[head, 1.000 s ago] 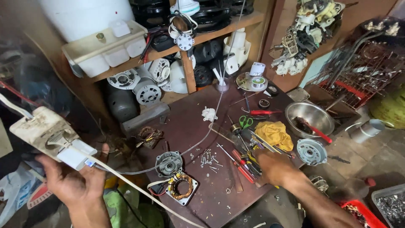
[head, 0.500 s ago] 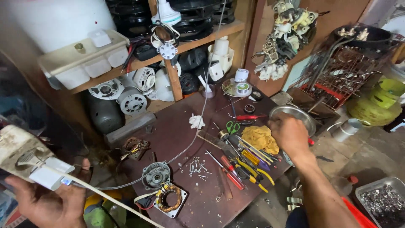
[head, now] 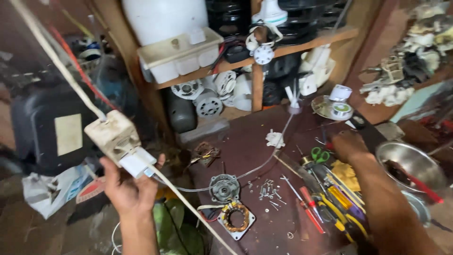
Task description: The person works at a cluttered workbench, twisting and manipulating wires connected to a disassembled motor component. They then pick up a power strip and a red-tipped probe, touching the probe to the motor's copper windings to test the electrical connection.
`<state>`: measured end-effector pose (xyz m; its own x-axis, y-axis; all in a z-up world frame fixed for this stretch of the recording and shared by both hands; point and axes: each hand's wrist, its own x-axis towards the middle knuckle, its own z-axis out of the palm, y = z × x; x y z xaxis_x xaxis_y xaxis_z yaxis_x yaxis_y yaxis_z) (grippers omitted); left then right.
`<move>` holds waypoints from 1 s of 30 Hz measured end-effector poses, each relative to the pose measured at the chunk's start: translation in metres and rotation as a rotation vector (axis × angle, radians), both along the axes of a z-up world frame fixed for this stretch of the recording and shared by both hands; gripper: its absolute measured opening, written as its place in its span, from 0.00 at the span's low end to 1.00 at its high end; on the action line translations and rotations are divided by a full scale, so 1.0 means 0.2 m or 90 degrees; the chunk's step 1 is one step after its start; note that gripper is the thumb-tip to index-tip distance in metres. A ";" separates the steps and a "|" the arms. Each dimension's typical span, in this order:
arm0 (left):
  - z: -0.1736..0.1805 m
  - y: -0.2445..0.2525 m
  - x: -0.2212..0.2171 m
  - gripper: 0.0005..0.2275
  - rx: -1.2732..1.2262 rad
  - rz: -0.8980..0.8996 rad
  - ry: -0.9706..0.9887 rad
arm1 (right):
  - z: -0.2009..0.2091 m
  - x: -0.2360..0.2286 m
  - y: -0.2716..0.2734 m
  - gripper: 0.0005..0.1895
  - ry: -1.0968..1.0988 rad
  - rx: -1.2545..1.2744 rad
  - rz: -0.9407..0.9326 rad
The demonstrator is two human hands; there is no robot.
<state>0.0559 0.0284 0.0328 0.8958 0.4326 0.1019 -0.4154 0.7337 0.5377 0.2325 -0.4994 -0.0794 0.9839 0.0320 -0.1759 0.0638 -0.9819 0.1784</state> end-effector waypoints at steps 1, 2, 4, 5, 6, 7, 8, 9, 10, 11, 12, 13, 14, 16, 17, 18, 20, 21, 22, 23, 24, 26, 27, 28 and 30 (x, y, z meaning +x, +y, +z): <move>0.03 -0.02 0.00 0.27 0.025 -0.009 -0.027 | -0.01 0.02 -0.02 0.30 0.000 -0.030 -0.007; 0.01 0.00 0.01 0.27 0.025 -0.002 -0.027 | 0.02 0.01 0.00 0.30 0.000 -0.031 0.001; -0.01 0.02 0.02 0.24 0.001 0.001 -0.005 | 0.05 -0.04 0.02 0.20 -0.013 0.015 -0.020; -0.01 0.03 0.02 0.24 0.001 0.003 -0.006 | 0.10 -0.09 0.05 0.20 -0.014 0.015 -0.018; -0.02 0.03 0.01 0.24 0.007 -0.001 -0.001 | 0.15 -0.13 0.08 0.20 -0.016 -0.030 -0.006; -0.02 0.03 0.01 0.24 0.013 -0.006 0.003 | 0.20 -0.18 0.10 0.21 -0.019 -0.076 0.005; -0.01 0.02 0.01 0.24 0.011 -0.004 0.002 | 0.35 -0.28 0.19 0.21 -0.019 -0.077 0.006; 0.00 0.01 0.00 0.25 0.010 -0.002 0.004 | 0.50 -0.38 0.29 0.23 -0.064 0.165 -0.100; 0.01 0.00 0.00 0.25 0.008 0.001 0.006 | 0.66 -0.48 0.38 0.25 -0.110 0.408 -0.205; 0.00 0.01 0.00 0.25 0.007 0.003 0.005 | 0.65 -0.52 0.36 0.25 -0.111 0.407 -0.202; -0.01 0.02 0.01 0.25 0.010 -0.011 -0.013 | 0.64 -0.56 0.34 0.20 -0.220 0.459 -0.122; -0.02 0.02 0.01 0.25 0.012 -0.025 -0.032 | 0.63 -0.59 0.32 0.17 -0.332 0.509 -0.041; -0.02 0.02 0.02 0.25 0.011 -0.022 -0.033 | 0.64 -0.66 0.35 0.17 -0.332 0.508 -0.038; -0.02 0.01 0.02 0.24 -0.010 -0.041 -0.023 | 0.64 -0.82 0.40 0.16 -0.385 0.592 -0.014; -0.03 0.01 0.02 0.24 -0.010 -0.042 -0.023 | 0.66 -0.93 0.50 0.16 -0.385 0.592 -0.014; -0.04 0.01 0.02 0.23 -0.022 -0.050 -0.010 | 0.69 -1.04 0.60 0.17 -0.328 0.669 -0.076; -0.04 0.00 0.03 0.22 -0.034 -0.058 -0.003 | 0.65 -1.16 0.75 0.19 -0.272 0.745 -0.133; -0.05 0.00 0.02 0.22 -0.051 -0.067 0.018 | 0.58 -1.20 0.80 0.17 -0.227 0.820 -0.078; -0.05 0.00 0.02 0.21 -0.068 -0.075 0.038 | 0.51 -1.24 0.85 0.14 -0.181 0.894 -0.023; -0.04 -0.01 0.01 0.21 -0.066 -0.077 0.039 | 0.47 -1.24 0.89 0.14 -0.181 0.896 -0.025; -0.03 -0.02 0.00 0.23 -0.053 -0.064 0.035 | 0.43 -1.23 0.93 0.14 -0.173 0.878 0.012; -0.02 -0.04 0.00 0.24 -0.043 -0.052 0.026 | 0.41 -1.21 0.99 0.14 -0.168 0.856 0.052; -0.01 -0.04 0.00 0.24 -0.038 -0.045 0.023 | 0.41 -1.19 1.01 0.15 -0.111 0.798 0.032; -0.01 -0.04 -0.01 0.25 -0.034 -0.037 0.020 | 0.41 -1.18 1.04 0.17 -0.054 0.739 0.013; -0.01 -0.03 -0.01 0.25 -0.032 -0.044 0.016 | 0.38 -1.16 1.07 0.16 -0.081 0.732 0.047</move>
